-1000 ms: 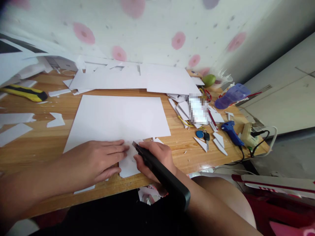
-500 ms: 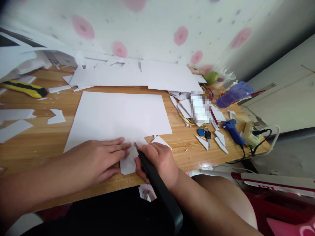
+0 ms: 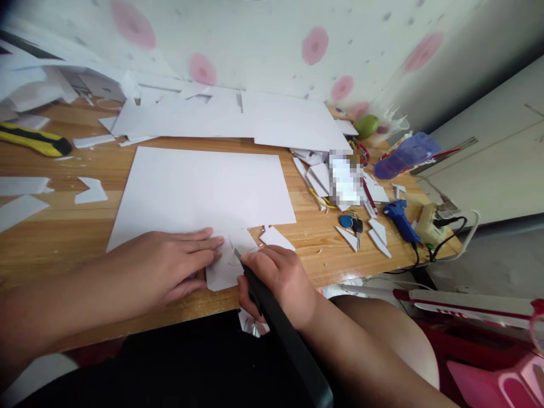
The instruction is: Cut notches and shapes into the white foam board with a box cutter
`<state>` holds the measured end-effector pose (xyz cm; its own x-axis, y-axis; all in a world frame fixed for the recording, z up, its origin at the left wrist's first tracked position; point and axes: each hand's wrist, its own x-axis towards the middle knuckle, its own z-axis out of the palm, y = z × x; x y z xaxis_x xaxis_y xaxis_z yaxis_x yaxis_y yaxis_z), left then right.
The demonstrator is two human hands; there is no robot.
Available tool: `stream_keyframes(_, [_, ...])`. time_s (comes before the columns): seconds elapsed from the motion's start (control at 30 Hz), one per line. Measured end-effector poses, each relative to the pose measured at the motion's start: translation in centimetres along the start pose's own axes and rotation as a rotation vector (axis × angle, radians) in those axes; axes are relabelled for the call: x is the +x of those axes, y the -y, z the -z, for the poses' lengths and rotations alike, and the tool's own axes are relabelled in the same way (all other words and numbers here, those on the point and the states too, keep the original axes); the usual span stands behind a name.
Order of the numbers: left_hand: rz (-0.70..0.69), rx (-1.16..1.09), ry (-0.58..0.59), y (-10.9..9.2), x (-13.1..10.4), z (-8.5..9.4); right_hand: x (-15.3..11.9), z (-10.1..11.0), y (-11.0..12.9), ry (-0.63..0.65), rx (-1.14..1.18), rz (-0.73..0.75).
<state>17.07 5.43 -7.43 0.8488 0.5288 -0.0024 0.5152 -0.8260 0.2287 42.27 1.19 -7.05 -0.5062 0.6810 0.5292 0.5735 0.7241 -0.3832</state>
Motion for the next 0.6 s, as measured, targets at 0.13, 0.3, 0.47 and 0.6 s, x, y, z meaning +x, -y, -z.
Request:
stream_keyframes(0.13, [0.0, 0.007, 0.018, 0.0, 0.1, 0.0, -0.3, 0.3, 0.3, -0.002, 0.018, 0.012])
stream_keyframes(0.3, [-0.005, 0.046, 0.022, -0.2, 0.0, 0.0, -0.6, 0.2, 0.3, -0.009, 0.071, -0.013])
stream_keyframes(0.47, [-0.074, 0.122, -0.04, -0.1, -0.1, -0.3, -1.3, 2.1, -0.4, -0.093, 0.184, -0.235])
stream_keyframes(0.6, [-0.104, 0.144, -0.064, -0.4, -0.4, -0.5, -1.3, 3.7, -2.8, -0.056, 0.451, -0.434])
